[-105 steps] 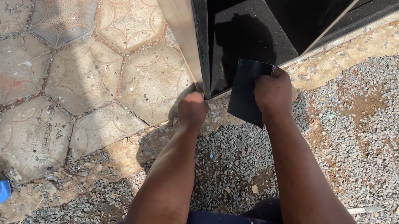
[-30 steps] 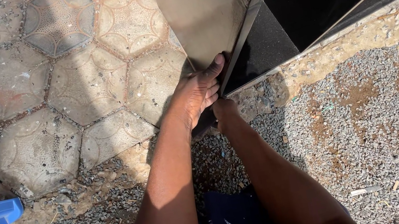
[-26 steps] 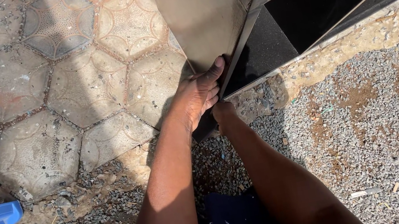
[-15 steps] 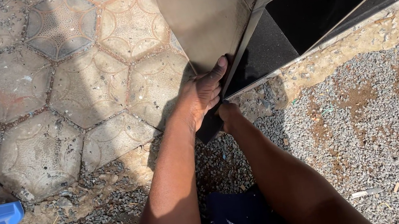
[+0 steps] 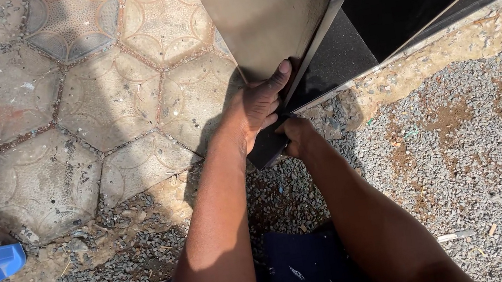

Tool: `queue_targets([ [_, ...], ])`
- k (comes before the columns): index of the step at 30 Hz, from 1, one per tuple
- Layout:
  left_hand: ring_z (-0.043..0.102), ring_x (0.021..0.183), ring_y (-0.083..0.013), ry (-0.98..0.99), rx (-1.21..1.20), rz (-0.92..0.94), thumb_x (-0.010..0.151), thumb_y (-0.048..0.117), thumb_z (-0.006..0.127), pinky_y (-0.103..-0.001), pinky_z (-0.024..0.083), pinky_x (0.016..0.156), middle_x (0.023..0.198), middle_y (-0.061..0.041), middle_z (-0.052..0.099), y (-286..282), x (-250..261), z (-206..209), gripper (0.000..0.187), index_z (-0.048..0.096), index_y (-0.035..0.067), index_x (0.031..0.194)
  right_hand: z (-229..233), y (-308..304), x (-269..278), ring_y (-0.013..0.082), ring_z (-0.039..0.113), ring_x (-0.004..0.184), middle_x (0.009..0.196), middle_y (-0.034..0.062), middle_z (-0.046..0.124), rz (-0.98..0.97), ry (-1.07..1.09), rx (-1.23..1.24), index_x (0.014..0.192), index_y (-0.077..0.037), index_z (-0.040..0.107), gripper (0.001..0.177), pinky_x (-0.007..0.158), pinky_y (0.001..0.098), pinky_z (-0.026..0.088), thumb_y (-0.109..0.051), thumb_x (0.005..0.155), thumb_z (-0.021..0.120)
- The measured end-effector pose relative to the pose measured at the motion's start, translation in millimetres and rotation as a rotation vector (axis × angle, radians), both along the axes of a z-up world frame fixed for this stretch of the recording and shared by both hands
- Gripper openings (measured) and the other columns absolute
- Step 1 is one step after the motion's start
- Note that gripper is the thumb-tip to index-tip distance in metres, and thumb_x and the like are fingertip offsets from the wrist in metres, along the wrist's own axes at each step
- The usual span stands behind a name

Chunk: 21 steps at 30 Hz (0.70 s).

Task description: The person sands the edges and corners of a black cabinet using a sanding block. They work on the side edge, the front edge, and the interior bottom edge of the cabinet.

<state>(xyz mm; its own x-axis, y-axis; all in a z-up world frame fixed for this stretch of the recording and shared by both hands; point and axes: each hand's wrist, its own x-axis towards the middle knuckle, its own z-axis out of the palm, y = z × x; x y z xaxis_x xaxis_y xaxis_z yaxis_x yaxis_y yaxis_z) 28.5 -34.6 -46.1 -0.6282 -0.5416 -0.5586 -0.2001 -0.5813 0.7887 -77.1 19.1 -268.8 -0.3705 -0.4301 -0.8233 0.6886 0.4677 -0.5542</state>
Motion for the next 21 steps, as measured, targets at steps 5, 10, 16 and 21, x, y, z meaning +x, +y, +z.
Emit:
queue_targets([
  [5, 0.031, 0.148, -0.0489, -0.003, -0.008, -0.011, 0.069, 0.071, 0.073, -0.06, 0.025, 0.123, 0.158, -0.035, 0.036, 3.0, 1.3, 15.4, 0.113, 0.044, -0.002, 0.151, -76.0, 0.5, -14.7, 0.0402, 0.06, 0.11, 0.111, 0.0177, 0.061, 0.084, 0.06, 0.004, 0.132, 0.004, 0.058, 0.055, 0.089, 0.0655, 0.051, 0.004, 0.078, 0.065],
  [10, 0.029, 0.148, -0.0491, -0.014, -0.002, -0.022, 0.069, 0.072, 0.072, -0.06, 0.024, 0.123, 0.16, -0.034, 0.034, -0.8, 1.6, -4.7, 0.114, 0.044, 0.0, 0.152, -47.0, 5.5, -6.2, 0.0389, 0.061, 0.104, 0.106, 0.0178, 0.062, 0.062, 0.044, -0.025, 0.132, 0.003, 0.059, 0.054, 0.087, 0.064, 0.052, 0.002, 0.08, 0.069],
  [16, 0.034, 0.147, -0.048, -0.014, -0.015, -0.023, 0.067, 0.073, 0.075, -0.059, 0.029, 0.121, 0.155, -0.033, 0.043, -0.4, -0.9, -3.9, 0.11, 0.052, 0.001, 0.147, -45.3, 2.5, -6.3, 0.04, 0.06, 0.106, 0.111, 0.0199, 0.061, 0.105, 0.109, 0.05, 0.127, 0.008, 0.06, 0.049, 0.087, 0.062, 0.053, 0.004, 0.078, 0.065],
  [21, 0.035, 0.146, -0.0471, -0.001, -0.02, -0.023, 0.068, 0.071, 0.077, -0.06, 0.029, 0.121, 0.15, -0.03, 0.05, -6.7, -0.5, -13.8, 0.103, 0.057, 0.003, 0.143, 10.0, 3.6, -13.1, 0.0452, 0.061, 0.109, 0.112, 0.0233, 0.063, 0.035, 0.111, 0.032, 0.127, 0.007, 0.062, 0.051, 0.084, 0.0648, 0.055, 0.003, 0.077, 0.069],
])
